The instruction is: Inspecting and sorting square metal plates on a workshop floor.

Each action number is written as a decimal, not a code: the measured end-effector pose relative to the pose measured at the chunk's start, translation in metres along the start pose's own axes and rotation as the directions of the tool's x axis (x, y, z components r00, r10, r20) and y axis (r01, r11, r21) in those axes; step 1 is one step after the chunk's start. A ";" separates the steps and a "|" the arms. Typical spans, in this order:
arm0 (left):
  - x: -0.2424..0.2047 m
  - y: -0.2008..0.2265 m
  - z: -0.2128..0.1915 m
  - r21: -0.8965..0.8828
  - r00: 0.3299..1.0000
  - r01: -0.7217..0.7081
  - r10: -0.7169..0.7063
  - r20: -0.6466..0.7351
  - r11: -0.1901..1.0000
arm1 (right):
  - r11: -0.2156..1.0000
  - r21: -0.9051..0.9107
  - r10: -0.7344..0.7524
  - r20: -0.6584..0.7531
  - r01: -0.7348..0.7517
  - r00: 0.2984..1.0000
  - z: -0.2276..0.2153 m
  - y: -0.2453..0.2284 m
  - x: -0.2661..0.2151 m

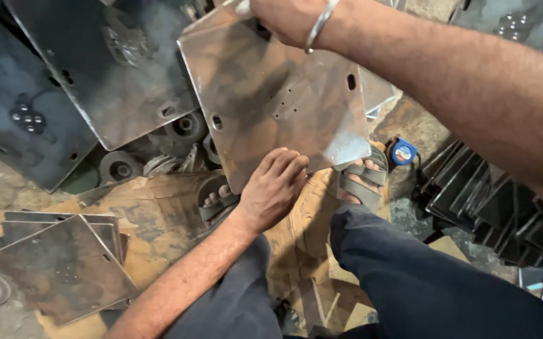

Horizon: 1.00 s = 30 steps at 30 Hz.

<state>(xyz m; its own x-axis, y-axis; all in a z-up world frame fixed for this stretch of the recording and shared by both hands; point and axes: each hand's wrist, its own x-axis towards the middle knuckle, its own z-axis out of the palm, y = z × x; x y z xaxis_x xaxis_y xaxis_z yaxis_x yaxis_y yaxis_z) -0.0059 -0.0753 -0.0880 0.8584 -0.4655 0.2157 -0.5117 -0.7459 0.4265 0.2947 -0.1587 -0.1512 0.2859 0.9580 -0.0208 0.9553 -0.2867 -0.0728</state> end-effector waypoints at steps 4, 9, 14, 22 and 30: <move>-0.003 -0.003 0.003 -0.054 1.000 -0.009 0.008 -0.017 0.999 | 0.984 0.149 0.087 0.055 -0.094 0.995 -0.034 -0.010 -0.002; -0.006 -0.003 0.002 -0.084 0.999 0.004 -0.007 -0.036 0.996 | 0.970 0.169 0.157 0.105 -0.174 0.982 -0.057 -0.015 -0.003; -0.007 -0.001 -0.011 -0.028 0.999 0.039 -0.039 -0.013 0.999 | 0.964 0.211 0.159 0.033 -0.163 0.987 -0.078 -0.007 -0.026; -0.050 -0.017 -0.060 -0.173 0.843 0.462 -0.491 -0.220 0.870 | 0.542 0.466 0.775 0.044 -0.700 0.630 -0.045 -0.020 -0.157; -0.059 -0.014 -0.049 -0.427 0.604 0.706 -0.795 -0.052 0.564 | 0.306 0.636 0.874 0.107 -0.708 0.474 -0.040 -0.123 -0.192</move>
<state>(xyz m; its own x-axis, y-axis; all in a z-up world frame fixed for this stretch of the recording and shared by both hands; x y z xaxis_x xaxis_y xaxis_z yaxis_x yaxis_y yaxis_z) -0.0473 -0.0137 -0.0638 0.9272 0.3371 -0.1633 0.3338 -0.5460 0.7684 0.1256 -0.3073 -0.0986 0.9623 0.2039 -0.1802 0.0421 -0.7659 -0.6415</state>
